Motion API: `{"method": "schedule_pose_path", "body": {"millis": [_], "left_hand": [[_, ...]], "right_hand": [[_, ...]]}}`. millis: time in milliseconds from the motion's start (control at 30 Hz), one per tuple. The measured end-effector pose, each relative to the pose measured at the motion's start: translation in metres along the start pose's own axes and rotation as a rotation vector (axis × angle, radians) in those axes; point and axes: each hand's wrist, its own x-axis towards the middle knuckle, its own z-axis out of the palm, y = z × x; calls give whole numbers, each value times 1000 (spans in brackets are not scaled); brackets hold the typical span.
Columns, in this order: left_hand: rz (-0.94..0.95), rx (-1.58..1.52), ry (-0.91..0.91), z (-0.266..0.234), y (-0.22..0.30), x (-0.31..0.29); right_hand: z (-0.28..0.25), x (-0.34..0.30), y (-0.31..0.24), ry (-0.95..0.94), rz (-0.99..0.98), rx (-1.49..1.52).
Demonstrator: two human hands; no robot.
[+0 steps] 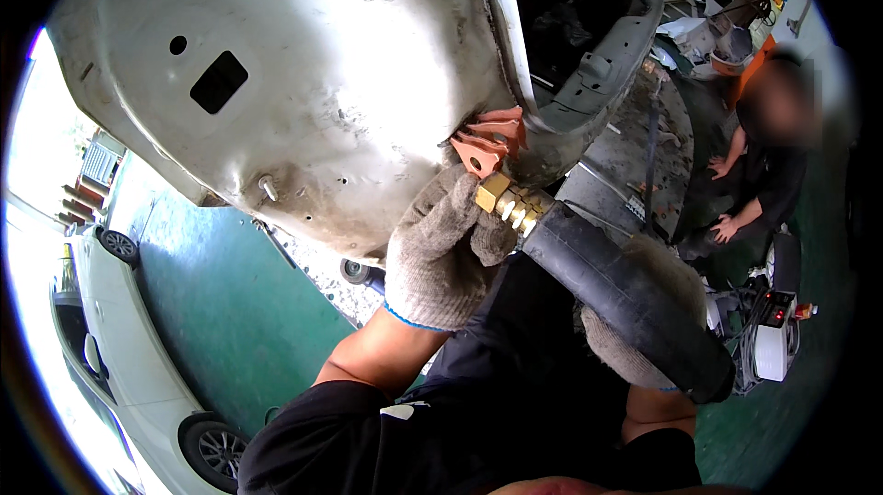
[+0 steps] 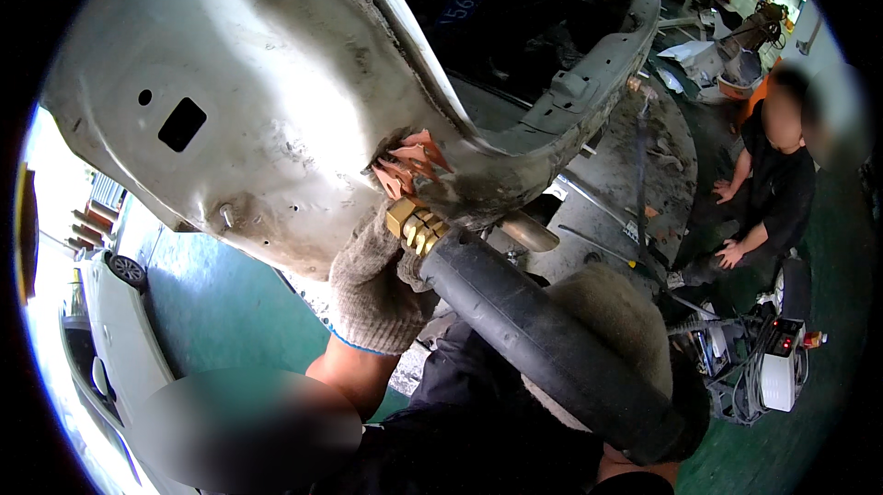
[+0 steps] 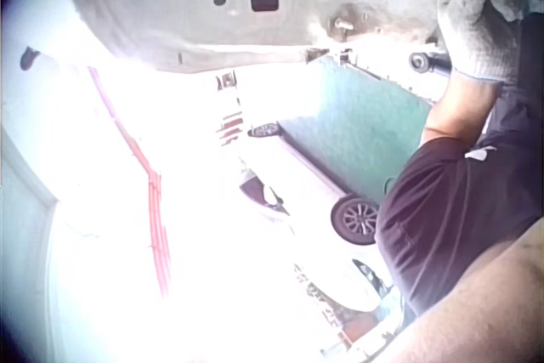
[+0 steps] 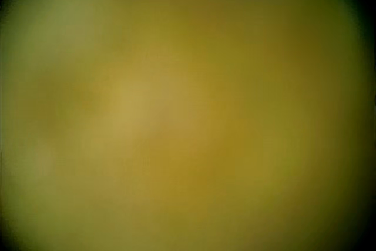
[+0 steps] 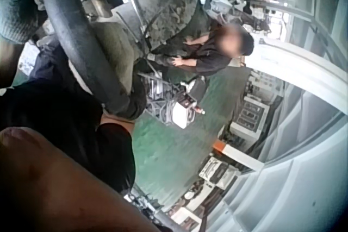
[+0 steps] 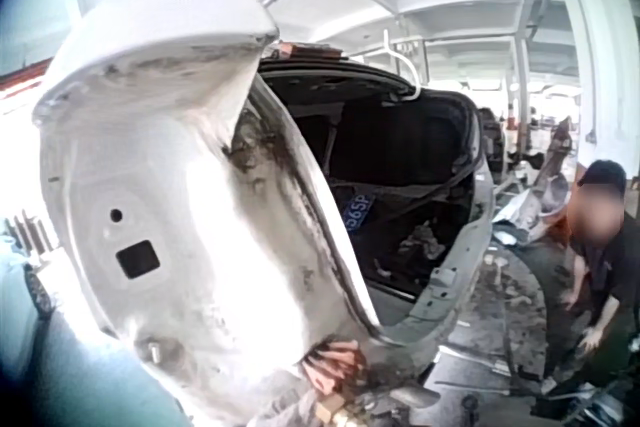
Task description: The person uses a metal puller tool and a pneumatic heat gun to repair a dent on the underside of a car's hood. They repeatedly heat the metal and pull it back into shape.
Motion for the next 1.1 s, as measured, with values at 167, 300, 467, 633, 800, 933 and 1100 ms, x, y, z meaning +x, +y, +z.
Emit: {"method": "schedule_pose_path", "body": {"millis": [167,300,467,633,800,933,1100], "left_hand": [[-15,-45,-186,-20,1,6],[-1,-96,-200,-31,-1,9],[135,241,-144,-35,-5,3],[486,729,-16,-45,22,-36],[1111,1601,-222,-35,70,-24],[1536,2278,-263,13,71,-2],[1657,2336,-293,19,72,34]], "right_hand": [[-16,10,15,-75,89,432],[-7,27,-21,-73,155,387],[-14,26,-19,-19,-547,-163],[-61,35,-21,-104,-557,-135],[-86,87,-7,-179,-566,1],[-85,127,13,-327,-625,-40],[-68,172,61,-614,-320,754]]}}
